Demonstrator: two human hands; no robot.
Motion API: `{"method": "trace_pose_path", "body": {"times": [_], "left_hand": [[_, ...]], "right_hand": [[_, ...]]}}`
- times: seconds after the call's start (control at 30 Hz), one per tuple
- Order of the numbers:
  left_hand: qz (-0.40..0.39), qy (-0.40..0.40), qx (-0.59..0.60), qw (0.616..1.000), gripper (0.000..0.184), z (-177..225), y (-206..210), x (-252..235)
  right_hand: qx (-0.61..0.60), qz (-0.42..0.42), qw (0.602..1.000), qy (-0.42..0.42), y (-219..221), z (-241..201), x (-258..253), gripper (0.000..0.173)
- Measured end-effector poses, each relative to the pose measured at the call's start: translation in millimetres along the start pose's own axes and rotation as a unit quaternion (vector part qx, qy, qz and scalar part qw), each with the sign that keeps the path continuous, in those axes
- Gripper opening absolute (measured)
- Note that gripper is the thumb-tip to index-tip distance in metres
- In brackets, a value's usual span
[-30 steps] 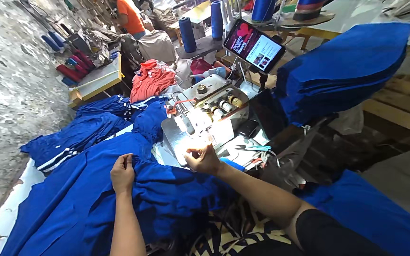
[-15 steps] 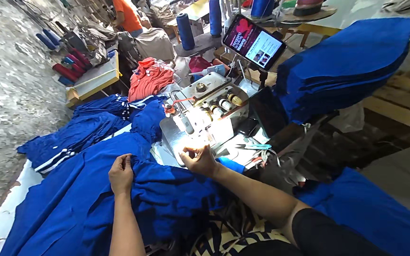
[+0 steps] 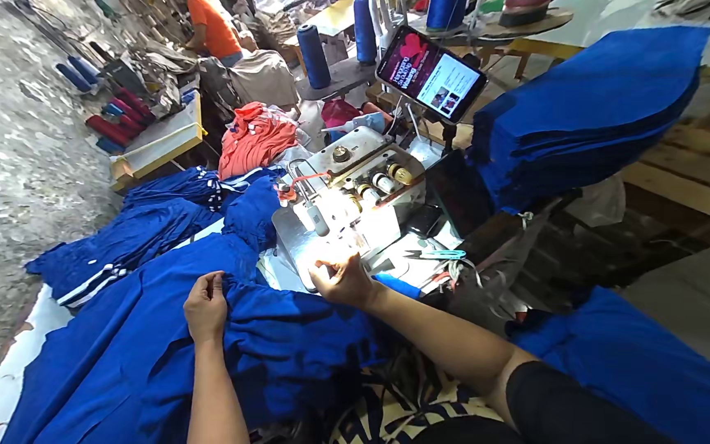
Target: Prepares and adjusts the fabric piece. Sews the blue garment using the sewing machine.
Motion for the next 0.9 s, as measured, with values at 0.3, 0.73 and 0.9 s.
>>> {"method": "trace_pose_path", "body": {"times": [0.3,0.73,0.9], "left_hand": [[-0.007,0.009,0.026,1.000,0.028,2.1,-1.9,3.2],[-0.037,0.297,0.144,0.943,0.021,137.2,-79.0,64.7],[0.070,0.303,0.063,0.948,0.021,126.9,-157.0,53.6]], "right_hand": [[0.039,-0.013,0.993,-0.112,-22.8,-23.2,50.7,0.024],[-0.041,-0.183,0.973,-0.132,-6.9,-14.4,82.6,0.046],[-0.041,-0.318,0.945,-0.062,-4.0,-48.1,71.3,0.055]]}}
Point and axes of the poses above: each hand's wrist, its own x-axis away from the middle knuckle, its own y-axis out of the palm, z = x × y, the point moved 6 cm from there along -x, towards the middle knuckle, and after that the axes turned 2 degrees about x, right-handed, at the moved point
